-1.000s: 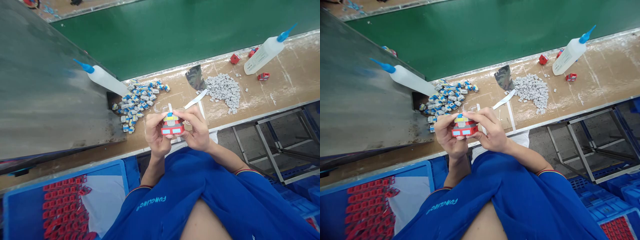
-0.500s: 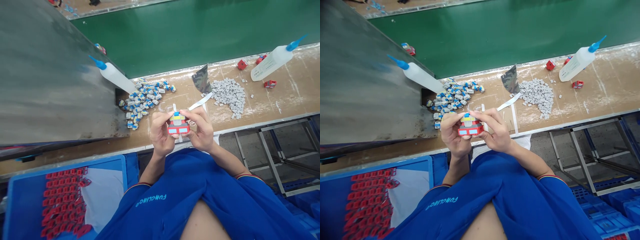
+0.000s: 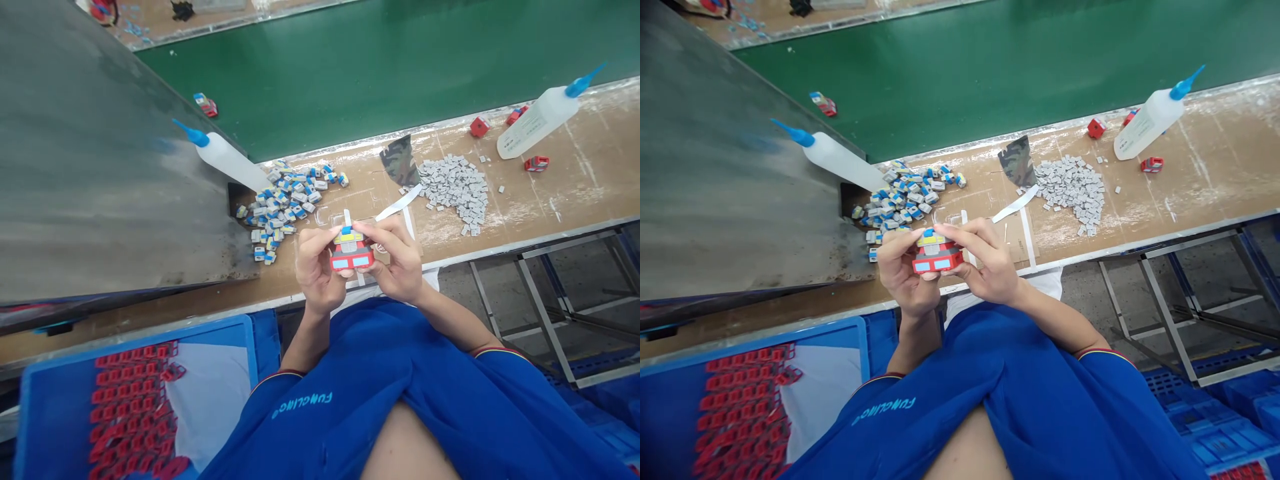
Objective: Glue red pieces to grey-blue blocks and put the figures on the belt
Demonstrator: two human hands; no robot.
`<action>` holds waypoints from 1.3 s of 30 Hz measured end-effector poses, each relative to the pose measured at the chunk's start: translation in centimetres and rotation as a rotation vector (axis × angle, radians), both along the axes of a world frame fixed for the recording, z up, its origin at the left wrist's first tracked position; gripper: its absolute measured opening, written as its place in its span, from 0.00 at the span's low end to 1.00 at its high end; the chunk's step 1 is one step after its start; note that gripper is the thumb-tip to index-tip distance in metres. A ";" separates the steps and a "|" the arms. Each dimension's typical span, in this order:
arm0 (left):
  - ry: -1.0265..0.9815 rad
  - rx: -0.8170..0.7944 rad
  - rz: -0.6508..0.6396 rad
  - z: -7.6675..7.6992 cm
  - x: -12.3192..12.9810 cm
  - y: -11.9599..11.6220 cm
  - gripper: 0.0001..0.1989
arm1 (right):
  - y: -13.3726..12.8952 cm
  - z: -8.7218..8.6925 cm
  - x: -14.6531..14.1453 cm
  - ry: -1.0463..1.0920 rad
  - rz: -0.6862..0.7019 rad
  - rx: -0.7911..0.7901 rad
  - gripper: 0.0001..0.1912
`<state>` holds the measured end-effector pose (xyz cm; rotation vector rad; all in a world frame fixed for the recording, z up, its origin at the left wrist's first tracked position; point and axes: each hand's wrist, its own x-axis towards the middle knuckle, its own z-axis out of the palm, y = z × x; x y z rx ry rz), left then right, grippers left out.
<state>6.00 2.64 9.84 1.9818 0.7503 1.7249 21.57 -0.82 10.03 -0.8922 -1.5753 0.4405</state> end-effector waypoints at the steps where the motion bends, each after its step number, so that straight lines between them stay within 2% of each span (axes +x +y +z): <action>1: -0.002 -0.004 -0.002 0.0 0.0 0.0 0.25 | 0.0 -0.1 0.0 -0.003 -0.002 -0.004 0.27; 13: -0.063 -0.006 -0.022 -0.6 -0.2 0.5 0.26 | 0.5 1.0 -0.2 0.003 0.031 0.058 0.26; 22: -0.117 -0.015 -0.087 -1.4 -0.8 0.9 0.27 | 0.3 0.8 0.0 -0.044 0.032 0.080 0.28; 29: -0.085 0.000 -0.085 -1.2 -0.8 1.0 0.27 | 0.7 0.7 0.3 -0.014 0.066 0.081 0.27; 39: -0.086 -0.021 -0.084 -0.8 -0.4 0.9 0.27 | 0.7 0.3 0.4 -0.003 0.033 0.061 0.26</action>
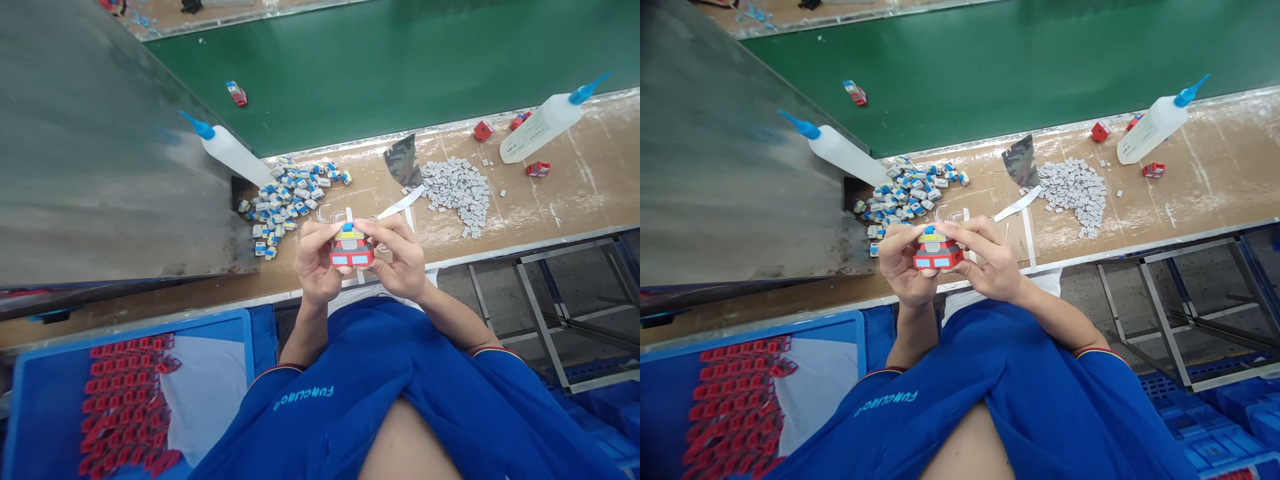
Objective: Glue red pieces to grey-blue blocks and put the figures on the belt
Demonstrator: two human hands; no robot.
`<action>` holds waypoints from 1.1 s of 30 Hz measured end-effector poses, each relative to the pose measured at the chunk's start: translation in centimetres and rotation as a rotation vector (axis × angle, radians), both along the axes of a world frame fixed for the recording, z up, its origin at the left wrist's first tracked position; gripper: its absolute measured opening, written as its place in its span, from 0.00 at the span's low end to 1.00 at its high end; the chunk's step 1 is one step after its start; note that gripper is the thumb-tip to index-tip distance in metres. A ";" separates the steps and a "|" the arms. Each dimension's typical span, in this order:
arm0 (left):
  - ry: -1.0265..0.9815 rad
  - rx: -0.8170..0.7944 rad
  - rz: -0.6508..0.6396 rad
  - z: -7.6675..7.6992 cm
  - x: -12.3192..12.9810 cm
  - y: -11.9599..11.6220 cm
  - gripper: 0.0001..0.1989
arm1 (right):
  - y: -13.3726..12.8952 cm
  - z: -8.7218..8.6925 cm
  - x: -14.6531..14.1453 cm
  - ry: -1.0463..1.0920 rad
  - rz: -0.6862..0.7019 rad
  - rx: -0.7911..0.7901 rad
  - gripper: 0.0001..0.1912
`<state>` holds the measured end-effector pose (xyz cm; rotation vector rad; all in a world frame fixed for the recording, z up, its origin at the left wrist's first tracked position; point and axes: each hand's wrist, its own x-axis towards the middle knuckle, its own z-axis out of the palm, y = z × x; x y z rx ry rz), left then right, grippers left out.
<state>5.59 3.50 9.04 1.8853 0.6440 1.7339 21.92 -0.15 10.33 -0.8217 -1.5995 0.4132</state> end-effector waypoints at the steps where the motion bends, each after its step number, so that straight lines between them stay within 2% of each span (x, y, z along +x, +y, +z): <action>1: -0.003 -0.002 -0.002 0.0 0.1 0.0 0.26 | 0.0 0.0 0.0 -0.002 -0.006 -0.006 0.26; 8: -0.005 -0.024 -0.021 0.1 0.4 -0.1 0.26 | 0.0 0.5 0.3 0.040 0.042 0.009 0.26; 19: 0.025 -0.026 0.062 0.1 1.4 -0.9 0.24 | -0.1 0.1 0.8 0.021 0.011 -0.063 0.25; 25: 0.005 -0.125 0.022 0.6 1.3 -1.2 0.23 | 0.1 -0.2 0.5 0.069 0.025 -0.151 0.25; 33: 0.007 -0.219 0.087 0.3 1.6 -1.4 0.27 | 0.2 -1.2 0.2 0.111 0.026 -0.246 0.25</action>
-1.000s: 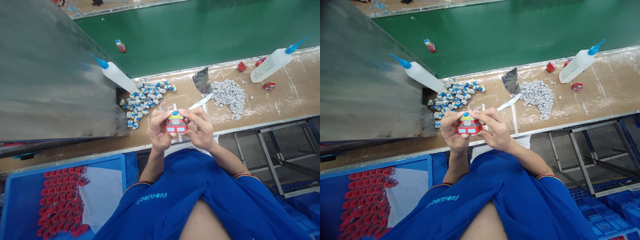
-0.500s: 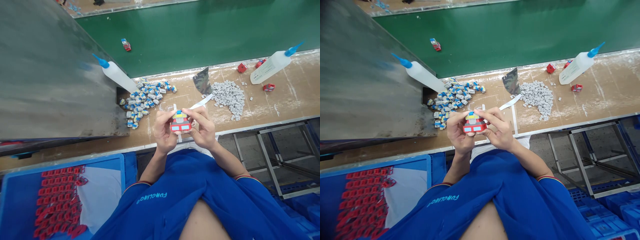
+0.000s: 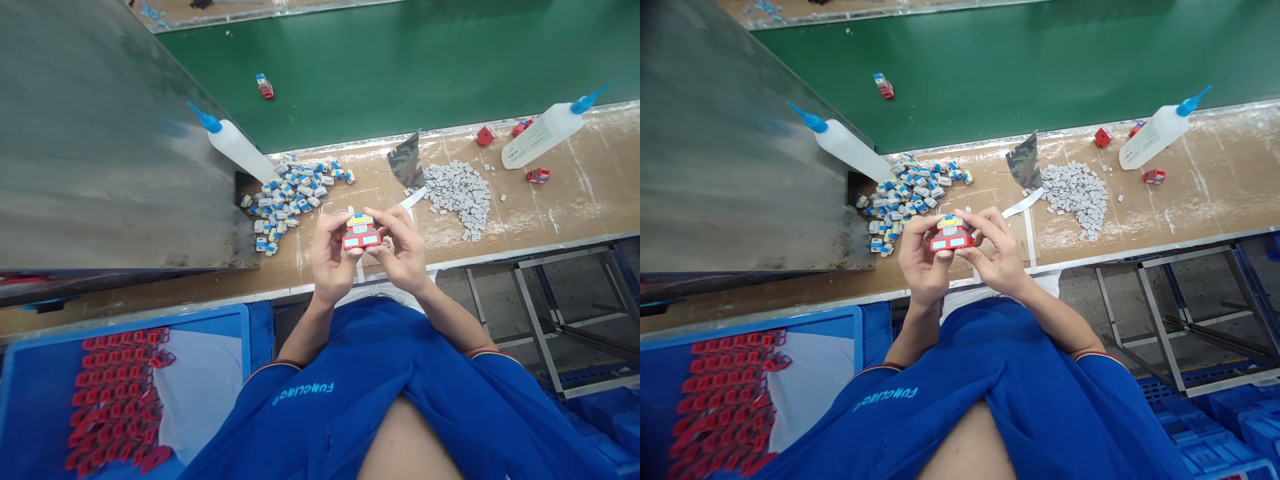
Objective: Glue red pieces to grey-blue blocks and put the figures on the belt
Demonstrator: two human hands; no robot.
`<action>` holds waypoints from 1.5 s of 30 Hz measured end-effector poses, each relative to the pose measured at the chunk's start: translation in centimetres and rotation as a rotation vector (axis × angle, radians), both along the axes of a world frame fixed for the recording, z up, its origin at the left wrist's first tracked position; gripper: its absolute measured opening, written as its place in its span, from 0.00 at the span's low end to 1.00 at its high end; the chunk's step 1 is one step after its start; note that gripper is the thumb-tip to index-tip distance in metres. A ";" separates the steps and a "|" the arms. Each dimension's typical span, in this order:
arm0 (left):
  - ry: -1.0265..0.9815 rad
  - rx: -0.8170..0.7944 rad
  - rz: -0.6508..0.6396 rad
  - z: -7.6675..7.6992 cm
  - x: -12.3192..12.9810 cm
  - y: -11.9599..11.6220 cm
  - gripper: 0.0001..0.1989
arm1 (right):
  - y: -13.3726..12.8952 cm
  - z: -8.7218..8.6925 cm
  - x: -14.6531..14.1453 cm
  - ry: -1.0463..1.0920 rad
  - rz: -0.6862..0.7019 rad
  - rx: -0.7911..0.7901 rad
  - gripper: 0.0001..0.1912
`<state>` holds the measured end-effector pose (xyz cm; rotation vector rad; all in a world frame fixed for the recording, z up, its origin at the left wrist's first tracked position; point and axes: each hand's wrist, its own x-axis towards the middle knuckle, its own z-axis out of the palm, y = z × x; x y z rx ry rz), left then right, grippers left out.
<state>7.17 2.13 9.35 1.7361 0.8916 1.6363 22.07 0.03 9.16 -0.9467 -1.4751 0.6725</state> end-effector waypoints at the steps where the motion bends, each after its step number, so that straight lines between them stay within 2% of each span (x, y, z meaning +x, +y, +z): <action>1: 0.000 0.001 -0.001 0.0 0.1 0.0 0.27 | 0.0 0.0 0.0 0.000 -0.005 -0.002 0.25; 6: -0.001 0.008 -0.028 -0.1 0.0 0.1 0.24 | -0.1 0.2 -0.1 -0.014 -0.035 0.036 0.24; 9: 0.013 0.006 -0.094 -0.1 -0.5 0.3 0.23 | -0.2 0.5 -0.2 -0.038 -0.053 0.084 0.23; 15: 0.054 -0.030 -0.193 -0.2 -1.7 0.9 0.28 | -0.3 0.9 0.1 -0.117 -0.097 0.117 0.23; 23: 0.039 0.045 -0.121 -0.3 -1.5 0.7 0.27 | -1.1 1.4 0.0 -0.190 -0.138 0.179 0.25; 29: 0.057 0.128 -0.100 -0.2 -1.5 0.5 0.22 | -1.2 2.0 -0.4 -0.147 -0.099 0.236 0.25; 35: 0.048 0.083 -0.082 -0.5 -1.7 0.4 0.23 | -1.1 2.0 -0.5 -0.179 -0.100 0.255 0.24; 45: 0.019 0.123 -0.042 -0.5 -1.6 0.3 0.22 | -1.2 2.1 -1.0 -0.196 -0.107 0.264 0.24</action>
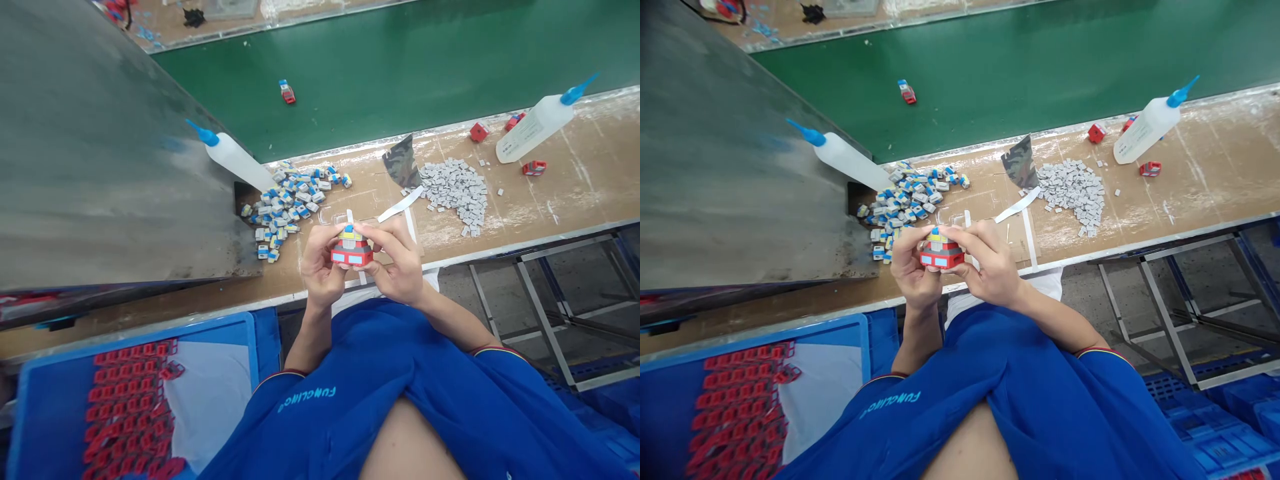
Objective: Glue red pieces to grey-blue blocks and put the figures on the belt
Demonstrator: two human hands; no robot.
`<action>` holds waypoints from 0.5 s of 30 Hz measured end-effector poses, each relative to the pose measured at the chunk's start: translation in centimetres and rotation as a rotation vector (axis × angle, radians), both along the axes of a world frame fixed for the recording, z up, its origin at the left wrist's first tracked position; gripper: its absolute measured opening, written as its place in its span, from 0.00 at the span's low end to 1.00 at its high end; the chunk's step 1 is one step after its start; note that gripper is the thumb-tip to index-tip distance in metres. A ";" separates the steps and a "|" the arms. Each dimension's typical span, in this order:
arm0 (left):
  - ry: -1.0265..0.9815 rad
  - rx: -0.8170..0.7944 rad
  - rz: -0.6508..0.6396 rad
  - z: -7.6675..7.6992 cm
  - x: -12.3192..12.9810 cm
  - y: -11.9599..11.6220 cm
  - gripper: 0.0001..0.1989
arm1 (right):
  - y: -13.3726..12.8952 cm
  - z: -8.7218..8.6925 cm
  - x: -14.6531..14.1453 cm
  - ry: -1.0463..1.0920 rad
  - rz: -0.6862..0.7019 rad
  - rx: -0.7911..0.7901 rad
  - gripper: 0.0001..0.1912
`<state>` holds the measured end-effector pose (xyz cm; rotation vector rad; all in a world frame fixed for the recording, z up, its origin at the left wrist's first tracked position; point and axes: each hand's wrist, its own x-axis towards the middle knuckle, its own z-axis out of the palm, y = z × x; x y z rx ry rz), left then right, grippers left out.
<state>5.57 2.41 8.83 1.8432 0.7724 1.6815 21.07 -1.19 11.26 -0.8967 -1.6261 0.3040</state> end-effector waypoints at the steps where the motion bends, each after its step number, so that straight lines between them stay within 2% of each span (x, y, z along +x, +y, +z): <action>1: -0.003 -0.009 0.017 -0.1 -0.1 0.0 0.23 | 0.0 0.0 -0.1 0.003 0.004 0.002 0.23; 4: -0.005 -0.038 0.051 -0.3 -0.3 0.0 0.25 | 0.1 -0.2 -0.2 0.010 0.004 0.000 0.24; 9: -0.032 -0.011 -0.021 -0.3 -0.4 0.1 0.22 | -0.2 -0.2 -0.4 0.003 -0.015 -0.004 0.24; 15: -0.057 -0.019 -0.032 -0.1 -0.8 0.2 0.24 | -0.9 0.7 -0.6 -0.040 -0.010 -0.044 0.26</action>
